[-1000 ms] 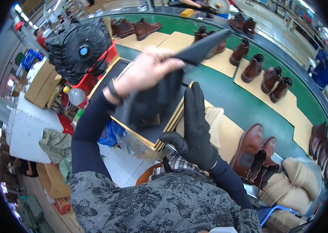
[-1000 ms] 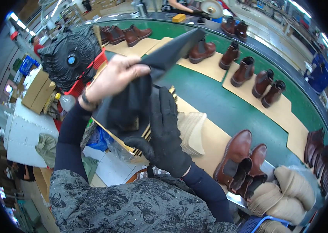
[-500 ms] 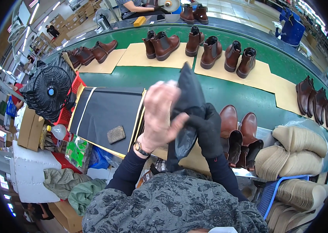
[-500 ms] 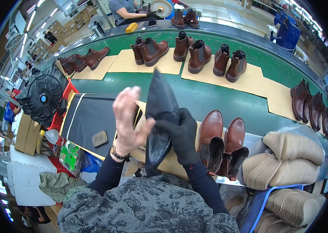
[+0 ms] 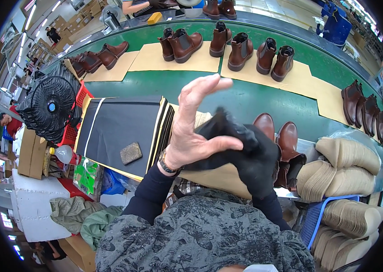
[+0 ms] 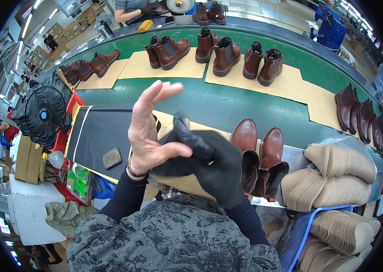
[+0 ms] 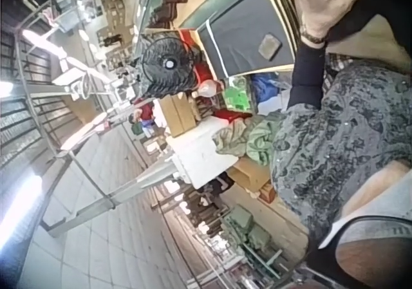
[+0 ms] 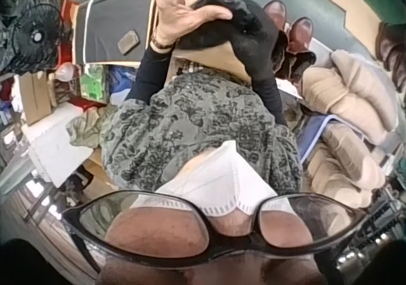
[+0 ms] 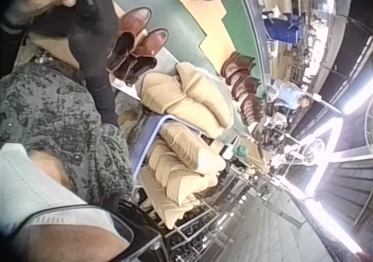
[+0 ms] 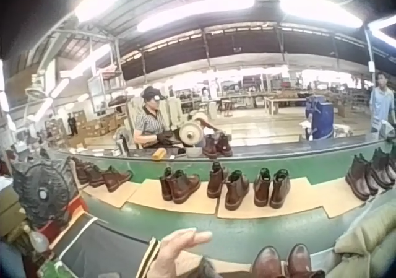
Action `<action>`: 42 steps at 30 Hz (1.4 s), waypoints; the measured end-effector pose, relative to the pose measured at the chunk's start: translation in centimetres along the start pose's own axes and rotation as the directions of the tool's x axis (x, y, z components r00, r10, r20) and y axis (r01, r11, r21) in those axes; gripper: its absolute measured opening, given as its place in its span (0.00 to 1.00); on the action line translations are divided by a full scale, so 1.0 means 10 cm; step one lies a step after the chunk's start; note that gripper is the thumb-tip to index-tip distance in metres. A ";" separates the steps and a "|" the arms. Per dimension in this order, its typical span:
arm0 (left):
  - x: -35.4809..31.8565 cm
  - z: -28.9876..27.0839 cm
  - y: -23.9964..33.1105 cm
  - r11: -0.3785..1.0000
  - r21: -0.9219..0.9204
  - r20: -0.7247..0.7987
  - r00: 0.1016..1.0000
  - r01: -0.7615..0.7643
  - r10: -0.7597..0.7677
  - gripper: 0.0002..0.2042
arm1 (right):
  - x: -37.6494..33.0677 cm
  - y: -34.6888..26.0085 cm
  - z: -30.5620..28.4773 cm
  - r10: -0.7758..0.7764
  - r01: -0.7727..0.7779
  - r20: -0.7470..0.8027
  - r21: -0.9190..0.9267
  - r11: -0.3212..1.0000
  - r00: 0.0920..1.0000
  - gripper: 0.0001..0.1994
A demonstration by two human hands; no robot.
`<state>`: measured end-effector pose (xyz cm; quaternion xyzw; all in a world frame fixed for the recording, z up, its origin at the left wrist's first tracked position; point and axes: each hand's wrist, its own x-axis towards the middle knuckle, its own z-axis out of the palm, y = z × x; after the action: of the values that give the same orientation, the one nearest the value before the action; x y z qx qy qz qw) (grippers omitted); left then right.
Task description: Inspecting and organizing shoe components and finished boots at a factory conveyor belt.
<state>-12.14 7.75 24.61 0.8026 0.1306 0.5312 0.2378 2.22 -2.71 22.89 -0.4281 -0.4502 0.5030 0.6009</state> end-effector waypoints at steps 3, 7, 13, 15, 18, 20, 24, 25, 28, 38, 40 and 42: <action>-0.03 0.11 0.01 0.929 -0.357 0.141 0.989 0.099 -0.051 0.62 | 0.01 -0.14 0.03 -0.691 0.590 0.125 -0.641 0.492 0.712 0.22; -0.07 0.24 -0.05 0.615 -0.727 0.171 0.948 0.306 -0.270 0.61 | 0.11 -0.28 0.10 -0.473 0.538 0.266 -0.525 0.660 0.840 0.23; 0.06 0.26 -0.39 0.445 -0.884 -0.150 0.814 0.144 -0.561 0.29 | -0.11 -0.11 0.22 -0.463 0.661 0.508 -0.333 0.672 0.727 0.17; 0.14 0.24 -0.42 0.393 -0.917 -0.200 0.778 0.065 -0.595 0.27 | -0.08 0.21 0.28 -0.067 0.396 0.601 -0.436 0.808 0.797 0.16; 0.17 0.25 -0.38 0.305 -0.952 -0.183 0.784 0.010 -0.594 0.26 | -0.03 0.59 0.25 0.356 -0.285 0.495 -0.215 0.934 0.792 0.17; 0.24 0.34 -0.23 0.225 -0.974 -0.127 0.814 0.004 -0.567 0.26 | -0.03 1.35 0.05 0.177 -0.207 0.240 0.106 0.973 0.954 0.20; 0.15 0.18 -0.24 0.257 -0.966 -0.138 0.783 0.029 -0.606 0.27 | 0.27 1.11 0.00 -0.115 0.087 0.228 0.129 0.988 0.967 0.19; 0.14 0.17 -0.25 0.214 -0.976 -0.094 0.789 0.049 -0.607 0.28 | 0.29 1.11 -0.05 -0.063 -0.243 0.319 0.823 0.514 0.946 0.17; 0.11 0.18 -0.28 0.203 -0.975 -0.050 0.805 0.088 -0.591 0.29 | 0.28 0.70 -0.01 -0.016 0.011 0.016 0.256 0.967 1.000 0.16; 0.16 0.15 -0.45 -0.053 -0.996 -0.001 0.615 -0.070 -0.789 0.28 | -0.06 0.84 0.42 0.196 -0.255 0.500 0.050 0.966 0.844 0.35; 0.10 0.21 -0.43 -0.122 -0.990 0.046 0.665 -0.069 -0.745 0.28 | 0.06 1.20 0.35 0.060 -0.085 0.242 0.093 0.992 0.968 0.31; -0.02 0.15 -0.34 -0.004 -1.000 0.006 0.727 0.004 -0.686 0.29 | 0.05 1.00 0.07 -0.379 0.357 0.041 -0.442 0.823 0.925 0.21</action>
<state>-10.75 10.17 22.24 0.1984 0.0090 0.5800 0.7900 -0.62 -0.90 13.41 -0.4703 -0.6118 0.2517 0.5841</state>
